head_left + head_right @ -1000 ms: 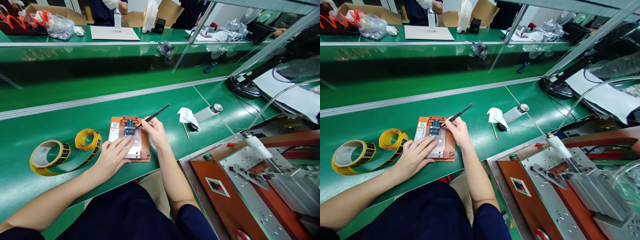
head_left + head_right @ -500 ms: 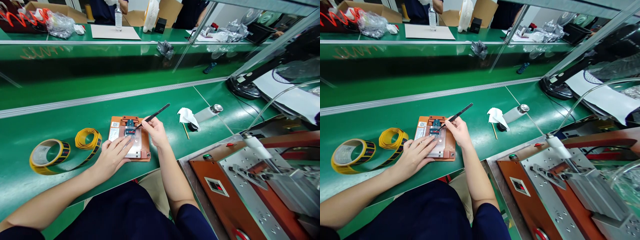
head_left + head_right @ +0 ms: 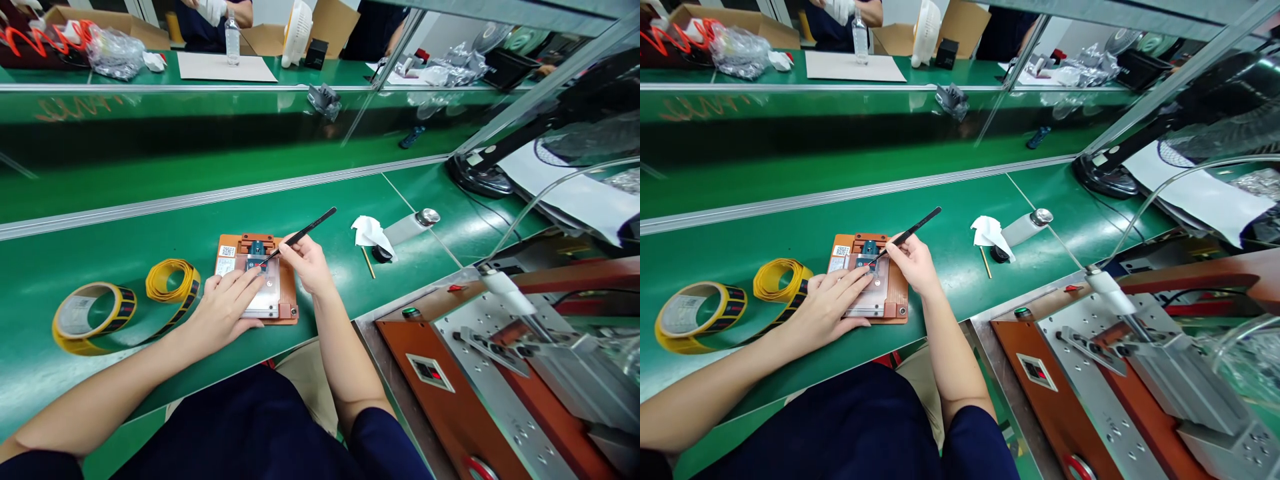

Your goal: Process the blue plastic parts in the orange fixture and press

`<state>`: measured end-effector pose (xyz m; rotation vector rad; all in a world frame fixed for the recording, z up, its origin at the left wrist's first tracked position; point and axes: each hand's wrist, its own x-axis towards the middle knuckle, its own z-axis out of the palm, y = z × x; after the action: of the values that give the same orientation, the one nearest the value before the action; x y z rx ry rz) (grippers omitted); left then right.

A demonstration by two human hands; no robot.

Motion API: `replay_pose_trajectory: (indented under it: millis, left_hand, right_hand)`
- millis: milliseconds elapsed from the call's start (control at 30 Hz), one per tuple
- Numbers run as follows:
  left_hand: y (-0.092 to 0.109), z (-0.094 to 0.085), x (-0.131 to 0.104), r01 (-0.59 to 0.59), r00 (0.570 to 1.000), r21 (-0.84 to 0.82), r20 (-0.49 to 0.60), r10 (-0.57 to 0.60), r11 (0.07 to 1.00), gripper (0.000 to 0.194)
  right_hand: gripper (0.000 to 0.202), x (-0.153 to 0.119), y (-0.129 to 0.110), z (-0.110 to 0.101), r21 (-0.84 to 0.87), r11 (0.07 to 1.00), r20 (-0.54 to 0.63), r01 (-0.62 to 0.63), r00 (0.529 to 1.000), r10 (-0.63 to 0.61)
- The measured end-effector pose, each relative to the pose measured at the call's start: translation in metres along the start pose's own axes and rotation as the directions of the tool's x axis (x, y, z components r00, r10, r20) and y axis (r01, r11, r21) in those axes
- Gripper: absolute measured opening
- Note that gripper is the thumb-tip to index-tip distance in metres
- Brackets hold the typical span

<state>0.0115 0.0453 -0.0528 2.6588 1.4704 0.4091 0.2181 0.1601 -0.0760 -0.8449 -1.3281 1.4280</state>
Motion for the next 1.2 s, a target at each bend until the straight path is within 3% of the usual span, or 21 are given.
replay_pose_trajectory:
  millis: [167,267,367,433,500,567,633,700,767,800,833,933,1033,1067,1133,1200]
  left_hand:
    - [-0.003,-0.001,0.006,0.006,1.0,-0.046,-0.006,-0.006,0.999,0.08]
    - [-0.004,-0.003,0.008,0.003,1.0,-0.06,-0.009,-0.004,0.998,0.082]
    - [-0.006,-0.003,0.01,-0.004,1.0,-0.122,-0.015,0.002,0.992,0.086]
    - [-0.009,0.0,0.013,0.066,0.997,-0.194,-0.035,-0.074,0.979,0.087]
    - [-0.013,0.005,0.016,0.173,0.979,-0.293,-0.05,-0.195,0.94,0.085]
    - [-0.014,0.009,0.02,0.222,0.962,-0.388,-0.064,-0.267,0.895,0.085]
    - [-0.012,0.011,0.019,0.162,0.959,-0.425,-0.143,-0.243,0.891,0.09]
    - [-0.006,0.01,0.009,-0.002,0.922,-0.353,-0.363,-0.135,0.936,0.088]
    - [0.003,0.008,-0.01,-0.229,0.806,-0.217,-0.588,0.06,0.949,0.074]
    - [0.008,0.008,-0.022,-0.339,0.756,-0.154,-0.631,0.172,0.928,0.063]
    - [0.012,0.008,-0.035,-0.435,0.732,-0.114,-0.622,0.277,0.893,0.053]
    - [0.018,0.013,-0.07,-0.569,0.785,-0.141,-0.387,0.484,0.81,0.035]
    - [0.014,0.021,-0.086,-0.529,0.845,-0.193,-0.208,0.493,0.826,0.038]
    - [0.013,0.023,-0.086,-0.508,0.859,-0.203,-0.191,0.475,0.837,0.039]
    - [0.01,0.026,-0.084,-0.462,0.884,-0.216,-0.193,0.426,0.86,0.042]
    - [0.009,0.028,-0.08,-0.425,0.901,-0.233,-0.208,0.382,0.875,0.044]
  right_hand:
    - [0.025,-0.001,-0.001,0.003,-0.049,0.998,0.001,0.032,0.999,-0.032]
    - [0.026,-0.001,0.0,0.007,0.01,1.0,-0.028,0.01,1.0,-0.01]
    - [0.03,-0.003,-0.003,0.004,0.125,0.992,-0.2,0.029,0.98,-0.003]
    - [0.03,-0.006,-0.007,-0.006,0.124,0.989,-0.351,0.079,0.936,-0.03]
    - [0.029,-0.012,-0.009,-0.02,-0.021,0.996,-0.438,0.091,0.894,-0.091]
    - [0.027,-0.021,-0.008,-0.035,-0.305,0.952,-0.446,0.027,0.879,-0.168]
    - [0.026,-0.031,0.0,-0.047,-0.587,0.808,-0.382,-0.057,0.899,-0.214]
    - [0.029,-0.041,0.012,-0.055,-0.767,0.636,-0.293,-0.084,0.928,-0.231]
    - [0.034,-0.05,0.026,-0.062,-0.864,0.499,-0.206,-0.063,0.95,-0.236]
    - [0.035,-0.055,0.032,-0.065,-0.896,0.44,-0.171,-0.052,0.957,-0.235]
    - [0.037,-0.059,0.037,-0.068,-0.921,0.388,-0.147,-0.048,0.962,-0.229]
    - [0.04,-0.069,0.042,-0.072,-0.958,0.263,-0.176,-0.116,0.96,-0.218]
    - [0.047,-0.07,0.029,-0.062,-0.954,0.254,-0.227,-0.16,0.938,-0.263]
    - [0.047,-0.068,0.022,-0.055,-0.951,0.292,-0.18,-0.1,0.948,-0.262]
    - [0.044,-0.062,0.01,-0.039,-0.907,0.404,0.028,0.119,0.974,-0.224]
    - [0.041,-0.054,0.003,-0.024,-0.808,0.497,0.264,0.316,0.949,-0.174]
